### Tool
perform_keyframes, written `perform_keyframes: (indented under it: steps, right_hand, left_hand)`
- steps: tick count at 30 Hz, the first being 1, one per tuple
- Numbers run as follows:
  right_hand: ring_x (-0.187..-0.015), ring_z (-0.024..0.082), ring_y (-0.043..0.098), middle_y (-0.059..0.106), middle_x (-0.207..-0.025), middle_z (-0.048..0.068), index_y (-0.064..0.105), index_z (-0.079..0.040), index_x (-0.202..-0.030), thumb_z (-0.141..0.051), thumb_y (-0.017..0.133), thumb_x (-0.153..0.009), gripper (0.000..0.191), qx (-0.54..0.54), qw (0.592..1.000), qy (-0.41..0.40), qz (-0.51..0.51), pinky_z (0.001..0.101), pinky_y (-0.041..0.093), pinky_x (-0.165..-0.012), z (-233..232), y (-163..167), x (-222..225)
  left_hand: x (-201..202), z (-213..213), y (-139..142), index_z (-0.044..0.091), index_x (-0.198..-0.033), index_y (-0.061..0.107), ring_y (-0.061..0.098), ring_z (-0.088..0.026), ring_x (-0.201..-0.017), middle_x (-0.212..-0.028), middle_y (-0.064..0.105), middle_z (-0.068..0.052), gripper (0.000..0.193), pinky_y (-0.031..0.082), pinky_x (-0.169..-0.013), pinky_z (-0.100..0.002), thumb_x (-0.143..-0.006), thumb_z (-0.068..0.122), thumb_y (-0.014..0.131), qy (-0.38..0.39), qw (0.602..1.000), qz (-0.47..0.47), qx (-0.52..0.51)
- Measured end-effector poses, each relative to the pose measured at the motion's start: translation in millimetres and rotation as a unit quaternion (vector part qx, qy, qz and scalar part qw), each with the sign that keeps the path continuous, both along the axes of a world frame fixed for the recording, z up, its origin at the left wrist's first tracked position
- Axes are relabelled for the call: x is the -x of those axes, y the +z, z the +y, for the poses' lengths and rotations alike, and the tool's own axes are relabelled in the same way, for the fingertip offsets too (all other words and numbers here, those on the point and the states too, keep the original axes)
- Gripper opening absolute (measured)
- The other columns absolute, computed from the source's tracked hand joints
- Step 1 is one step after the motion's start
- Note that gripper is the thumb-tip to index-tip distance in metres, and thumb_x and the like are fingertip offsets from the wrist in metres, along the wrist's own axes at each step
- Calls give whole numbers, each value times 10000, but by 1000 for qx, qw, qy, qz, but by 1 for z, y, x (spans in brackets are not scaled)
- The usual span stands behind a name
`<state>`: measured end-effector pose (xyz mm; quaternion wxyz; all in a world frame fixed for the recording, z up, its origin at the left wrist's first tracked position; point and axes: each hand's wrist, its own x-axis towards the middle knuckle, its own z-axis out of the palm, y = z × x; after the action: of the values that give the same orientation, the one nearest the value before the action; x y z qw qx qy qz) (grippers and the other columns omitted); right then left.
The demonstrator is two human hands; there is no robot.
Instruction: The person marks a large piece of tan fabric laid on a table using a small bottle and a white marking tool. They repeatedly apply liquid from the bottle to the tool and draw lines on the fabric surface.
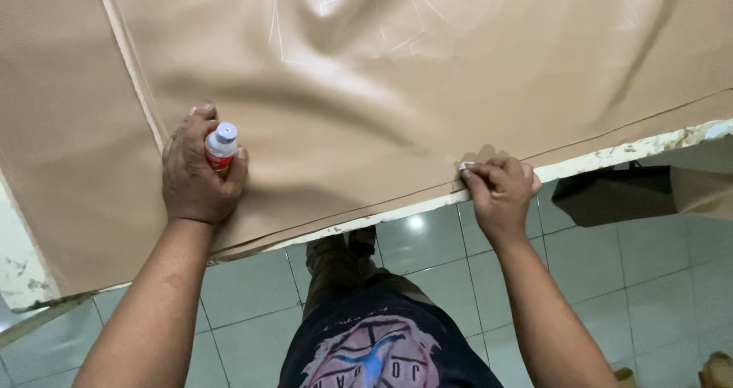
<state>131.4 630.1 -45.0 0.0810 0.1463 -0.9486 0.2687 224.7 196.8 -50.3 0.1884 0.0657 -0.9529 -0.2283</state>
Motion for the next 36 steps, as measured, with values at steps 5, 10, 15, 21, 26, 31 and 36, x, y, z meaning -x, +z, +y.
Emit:
perform_keyframes:
  steps: [5, 10, 15, 21, 26, 31, 36]
  right_hand:
    - [-1082, 223, 525, 629, -1042, 20, 756, -118, -952, -240, 788, -966, 126, -14, 999, -40, 20, 448, 277, -1052, -24, -4, -19]
    - [-1021, 232, 552, 648, -999, 18, 755, -124, -898, -228, 778, -930, 111, 21, 1000, 16, -12, 450, 286, -1041, -29, -7, -19]
    - [-1072, 254, 538, 631, -1010, 28, 763, -110, -955, -192, 787, -934, 89, -12, 998, -31, 46, 428, 290, -1041, -13, 0, -14]
    - [-1051, 227, 553, 659, -964, -18, 775, -137, -920, -194, 791, -891, 66, -15, 998, 61, 7, 442, 278, -1026, -27, 21, -5]
    - [-1045, 230, 551, 665, -955, -33, 783, -165, -920, -214, 805, -897, 58, -12, 998, 55, 17, 431, 285, -1018, -56, 39, 43]
    - [-1043, 242, 551, 689, -972, -35, 790, -183, -879, -253, 814, -877, 75, -8, 998, 55, 33, 454, 286, -963, -124, 52, 128]
    - [-1066, 255, 544, 676, -1024, -12, 784, -176, -913, -267, 805, -899, 95, -28, 997, 71, 14, 450, 294, -950, -136, 59, 144]
  left_hand:
    - [-2, 3, 2, 129, -1431, 418, 511, -389, -1443, -1506, 556, -121, 580, 397, -1198, -539, -944, 191, 728, -4, 1000, -6, -10]
    - [-3, 2, 3, 144, -1399, 437, 517, -386, -1442, -1503, 573, -122, 536, 395, -1200, -542, -949, 186, 725, 3, 1000, -29, -3]
    - [-3, 1, 2, 138, -1412, 431, 523, -390, -1432, -1502, 574, -118, 542, 405, -1205, -537, -957, 194, 720, 0, 1000, -19, -22]
    - [-3, 3, 6, 125, -1422, 421, 519, -396, -1422, -1496, 577, -134, 572, 398, -1186, -541, -941, 194, 722, 2, 1000, -6, -9]
    - [1, 2, 10, 111, -1413, 423, 525, -391, -1415, -1477, 575, -144, 568, 401, -1185, -540, -938, 200, 721, -3, 1000, 0, -18]
    - [6, -1, 15, 98, -1368, 441, 529, -397, -1405, -1469, 576, -153, 548, 384, -1178, -550, -917, 224, 726, 5, 1000, -10, -12]
    - [9, -3, 19, 82, -1326, 471, 532, -402, -1385, -1445, 583, -163, 516, 387, -1172, -547, -896, 222, 721, 5, 999, 0, -45]
